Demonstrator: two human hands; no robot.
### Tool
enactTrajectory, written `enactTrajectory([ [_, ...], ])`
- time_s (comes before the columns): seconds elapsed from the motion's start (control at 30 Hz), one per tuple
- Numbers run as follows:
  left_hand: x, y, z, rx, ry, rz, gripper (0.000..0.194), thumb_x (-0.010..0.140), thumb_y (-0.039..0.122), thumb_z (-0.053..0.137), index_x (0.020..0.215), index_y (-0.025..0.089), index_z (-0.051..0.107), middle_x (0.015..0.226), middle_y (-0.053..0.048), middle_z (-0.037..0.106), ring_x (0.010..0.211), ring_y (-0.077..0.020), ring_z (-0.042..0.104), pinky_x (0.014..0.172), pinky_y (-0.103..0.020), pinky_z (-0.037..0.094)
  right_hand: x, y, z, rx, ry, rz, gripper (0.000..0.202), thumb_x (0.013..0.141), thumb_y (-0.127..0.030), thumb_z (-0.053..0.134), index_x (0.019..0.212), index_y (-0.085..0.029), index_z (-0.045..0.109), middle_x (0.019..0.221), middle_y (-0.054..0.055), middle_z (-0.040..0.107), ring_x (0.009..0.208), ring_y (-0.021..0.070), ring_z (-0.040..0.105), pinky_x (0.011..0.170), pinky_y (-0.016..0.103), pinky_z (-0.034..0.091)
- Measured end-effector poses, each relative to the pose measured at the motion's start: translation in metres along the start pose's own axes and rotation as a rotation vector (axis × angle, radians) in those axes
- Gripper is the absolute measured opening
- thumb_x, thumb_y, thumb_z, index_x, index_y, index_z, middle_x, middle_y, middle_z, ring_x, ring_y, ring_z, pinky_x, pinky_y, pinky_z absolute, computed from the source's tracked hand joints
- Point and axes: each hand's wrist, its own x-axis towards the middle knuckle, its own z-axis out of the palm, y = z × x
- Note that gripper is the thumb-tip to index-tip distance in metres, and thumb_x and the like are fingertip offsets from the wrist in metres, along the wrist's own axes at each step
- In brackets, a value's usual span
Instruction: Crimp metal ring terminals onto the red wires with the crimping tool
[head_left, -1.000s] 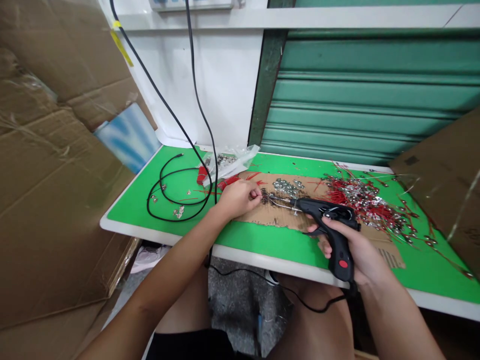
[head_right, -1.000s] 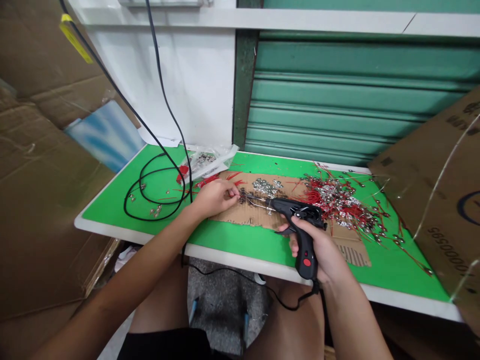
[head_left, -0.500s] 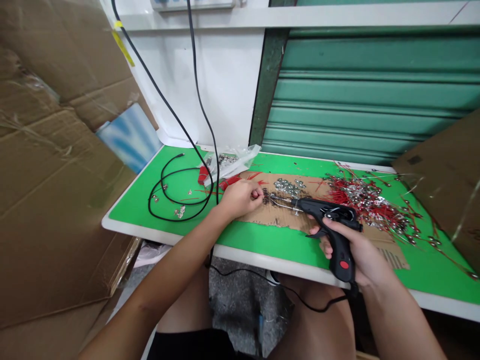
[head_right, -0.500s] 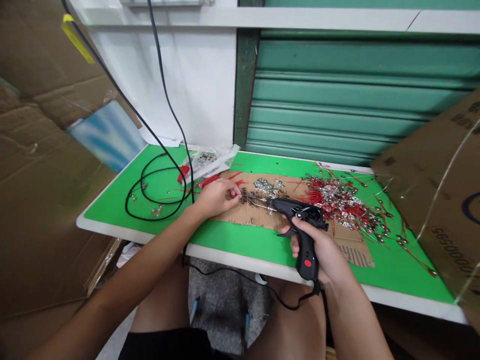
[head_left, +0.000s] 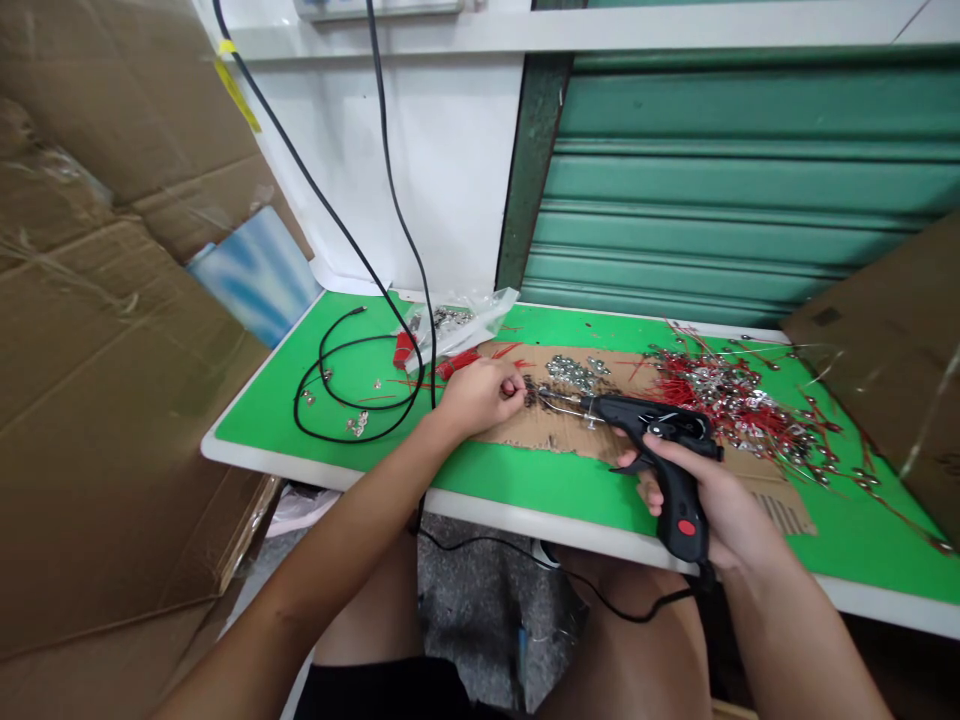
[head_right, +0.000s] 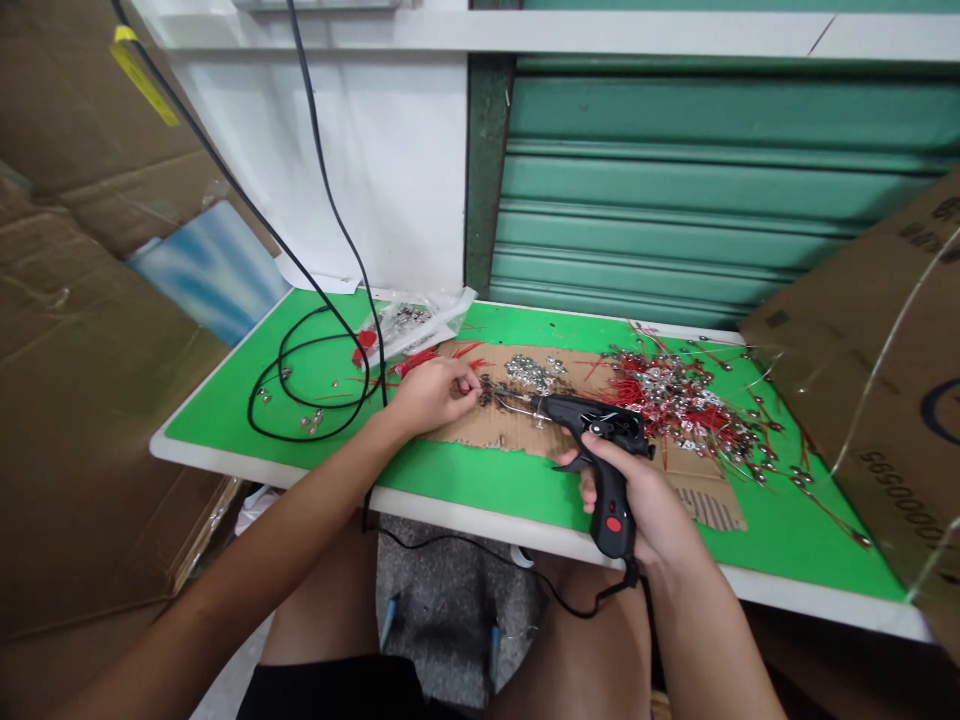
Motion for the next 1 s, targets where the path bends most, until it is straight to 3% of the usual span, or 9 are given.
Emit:
enactTrajectory([
  [0.23,-0.0001,0.0021,-0.0019,-0.009,-0.010,-0.019,0.009,0.084,0.020,0.066,0.083,0.019,0.075,0.085,-0.002,0.077,0.082,-0.0176,0.069,0.076,-0.028,0.054,-0.0032,-0.0033,0.0029,-0.011,-0.007,0.012,0.029,0.067,-0.043,0.086,0.073,-0.018,0.074,0.050,0.002,0.056,0.042,0.0111,0.047,0.038,0.019,0.043],
  [0.8,-0.0001,0.0049,-0.0031,0.012,-0.020,-0.039,0.011,0.085,0.022,0.066,0.081,0.019,0.075,0.086,-0.002,0.078,0.084,-0.0182,0.070,0.074,-0.028,0.053,-0.0028,-0.0014,0.0001,-0.078,-0.040,-0.021,0.039,0.067,-0.053,0.087,0.074,-0.016,0.075,0.047,0.003,0.056,0.042,0.0129,0.048,0.037,0.022,0.042],
  [1.0,0.0001,0.0051,-0.0034,0.000,-0.021,-0.046,0.010,0.085,0.022,0.065,0.081,0.019,0.075,0.084,-0.002,0.078,0.083,-0.0182,0.070,0.073,-0.027,0.052,-0.0039,-0.0020,0.0014,-0.043,-0.004,-0.029,0.037,0.063,-0.049,0.090,0.072,-0.017,0.073,0.059,0.004,0.065,0.042,0.0105,0.048,0.037,0.021,0.042],
])
